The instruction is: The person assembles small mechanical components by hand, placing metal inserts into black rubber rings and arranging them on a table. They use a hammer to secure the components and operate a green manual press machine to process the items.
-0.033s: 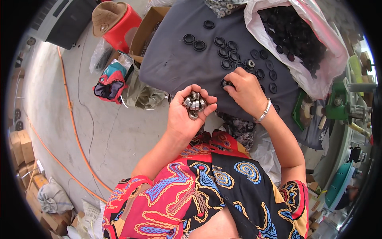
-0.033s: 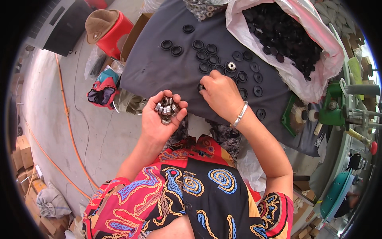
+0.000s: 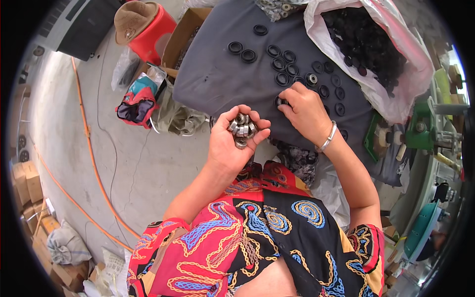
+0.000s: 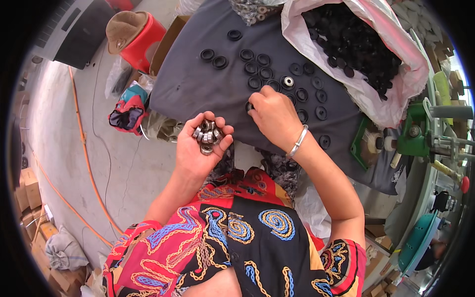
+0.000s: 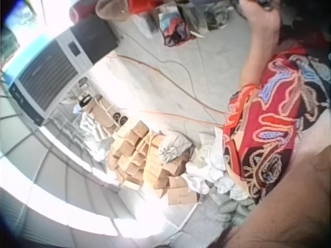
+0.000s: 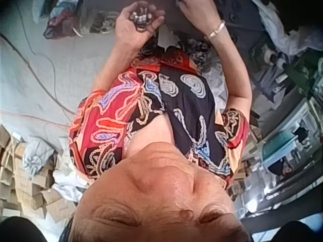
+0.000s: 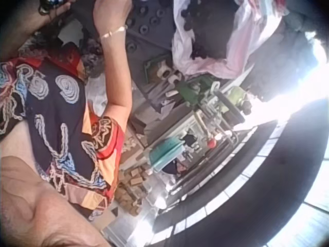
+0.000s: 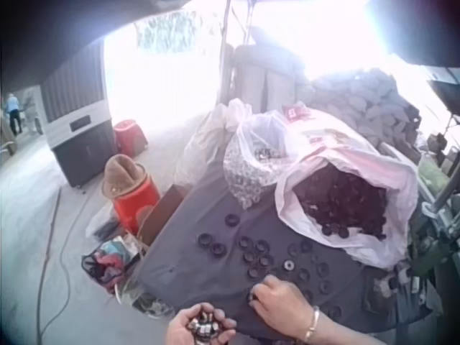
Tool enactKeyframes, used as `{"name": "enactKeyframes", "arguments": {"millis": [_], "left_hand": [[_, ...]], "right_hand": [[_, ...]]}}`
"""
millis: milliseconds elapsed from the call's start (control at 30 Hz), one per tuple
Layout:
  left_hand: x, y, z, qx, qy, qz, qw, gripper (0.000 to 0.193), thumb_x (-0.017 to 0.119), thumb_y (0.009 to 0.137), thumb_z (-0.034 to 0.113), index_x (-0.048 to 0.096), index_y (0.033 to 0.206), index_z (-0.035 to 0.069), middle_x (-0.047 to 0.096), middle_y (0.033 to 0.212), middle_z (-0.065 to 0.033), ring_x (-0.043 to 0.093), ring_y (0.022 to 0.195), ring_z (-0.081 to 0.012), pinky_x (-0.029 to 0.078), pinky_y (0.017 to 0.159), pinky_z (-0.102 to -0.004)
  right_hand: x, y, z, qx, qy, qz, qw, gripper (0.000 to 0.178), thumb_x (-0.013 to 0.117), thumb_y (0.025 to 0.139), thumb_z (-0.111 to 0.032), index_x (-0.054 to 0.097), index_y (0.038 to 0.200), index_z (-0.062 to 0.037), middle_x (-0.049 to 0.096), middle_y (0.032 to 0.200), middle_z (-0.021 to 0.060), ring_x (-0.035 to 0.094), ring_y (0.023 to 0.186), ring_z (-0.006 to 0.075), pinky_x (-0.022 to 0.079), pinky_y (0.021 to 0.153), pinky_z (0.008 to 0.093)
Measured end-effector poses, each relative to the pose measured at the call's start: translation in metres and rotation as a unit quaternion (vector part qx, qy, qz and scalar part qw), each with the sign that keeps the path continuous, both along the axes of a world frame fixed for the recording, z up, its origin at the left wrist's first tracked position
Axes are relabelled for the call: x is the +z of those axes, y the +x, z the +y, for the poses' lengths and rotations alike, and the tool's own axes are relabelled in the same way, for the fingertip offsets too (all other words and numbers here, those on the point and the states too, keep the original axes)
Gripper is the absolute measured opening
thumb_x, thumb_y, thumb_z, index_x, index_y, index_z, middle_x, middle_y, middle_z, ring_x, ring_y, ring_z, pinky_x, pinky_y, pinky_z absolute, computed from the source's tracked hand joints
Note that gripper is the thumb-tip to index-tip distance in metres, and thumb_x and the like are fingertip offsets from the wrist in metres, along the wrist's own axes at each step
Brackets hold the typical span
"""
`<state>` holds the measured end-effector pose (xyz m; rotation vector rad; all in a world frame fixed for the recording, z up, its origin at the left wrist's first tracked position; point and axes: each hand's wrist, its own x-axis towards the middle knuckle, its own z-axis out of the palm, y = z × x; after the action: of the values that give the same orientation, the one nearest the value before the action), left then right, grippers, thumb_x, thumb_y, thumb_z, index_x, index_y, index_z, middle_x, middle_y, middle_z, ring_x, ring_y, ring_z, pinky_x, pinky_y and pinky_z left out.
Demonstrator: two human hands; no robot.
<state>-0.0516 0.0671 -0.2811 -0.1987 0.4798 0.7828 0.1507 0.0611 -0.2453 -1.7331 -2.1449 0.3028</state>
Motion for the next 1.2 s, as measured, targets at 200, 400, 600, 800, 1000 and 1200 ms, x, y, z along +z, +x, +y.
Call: {"name": "enactKeyframes", "arguments": {"millis": [200,400,600,800,1000,1200], "left_hand": [[0.009,0.003,-0.007,-0.052,0.018,0.044,0.998,0.028,0.043,0.098,0.027,0.06,0.1,0.004,0.064,0.086,-0.0114,0.066,0.081,-0.0315,0.057,0.063,-0.039],[-0.001,0.011,-0.015,-0.069,0.002,0.048,0.996,0.029,0.044,0.098,0.029,0.061,0.101,0.006,0.064,0.086,-0.0095,0.065,0.077,-0.0238,0.057,0.063,-0.0392],[0.006,0.026,-0.034,-0.129,0.027,0.15,0.98,0.03,0.046,0.098,0.039,0.06,0.092,0.013,0.063,0.083,-0.0024,0.062,0.079,-0.0162,0.052,0.066,-0.036],[0.019,0.034,-0.048,-0.157,0.11,0.265,0.945,0.045,0.039,0.1,0.045,0.058,0.091,0.005,0.06,0.083,-0.0064,0.059,0.072,-0.0145,0.044,0.049,-0.0273],[-0.001,0.035,-0.047,-0.223,0.161,0.238,0.932,0.041,0.043,0.1,0.043,0.057,0.099,0.005,0.06,0.093,-0.0072,0.06,0.086,-0.0189,0.051,0.068,-0.0349],[-0.005,0.037,-0.035,-0.209,0.102,0.141,0.962,0.036,0.043,0.1,0.039,0.056,0.092,0.007,0.059,0.084,-0.0092,0.06,0.067,-0.02,0.039,0.043,-0.0267]], "right_hand": [[0.0,0.0,0.004,-0.019,0.015,-0.027,0.999,0.017,0.072,0.073,-0.007,0.062,0.086,-0.0021,0.058,0.082,0.0133,0.062,0.078,0.0324,0.051,0.067,0.0404],[0.036,-0.034,-0.03,0.079,0.131,0.102,0.983,0.025,0.072,0.068,-0.009,0.064,0.091,-0.004,0.058,0.084,0.0081,0.06,0.079,0.0265,0.052,0.067,0.0359],[0.018,-0.054,-0.061,0.057,0.068,0.049,0.995,0.021,0.071,0.069,-0.008,0.063,0.088,-0.0018,0.059,0.084,0.0104,0.06,0.075,0.0279,0.051,0.064,0.0379],[0.017,-0.052,-0.077,-0.027,-0.02,0.168,0.985,0.011,0.066,0.073,-0.004,0.06,0.082,-0.0012,0.057,0.075,0.0119,0.058,0.065,0.0298,0.049,0.061,0.0363],[0.021,-0.045,-0.079,-0.054,-0.1,0.223,0.968,0.012,0.065,0.071,0.0,0.06,0.082,-0.0013,0.056,0.076,0.0113,0.06,0.062,0.0225,0.048,0.055,0.0329],[0.038,-0.022,-0.078,-0.07,-0.109,0.299,0.945,0.017,0.065,0.073,0.001,0.064,0.089,-0.0019,0.057,0.081,0.0119,0.06,0.067,0.0235,0.049,0.061,0.033]]}}
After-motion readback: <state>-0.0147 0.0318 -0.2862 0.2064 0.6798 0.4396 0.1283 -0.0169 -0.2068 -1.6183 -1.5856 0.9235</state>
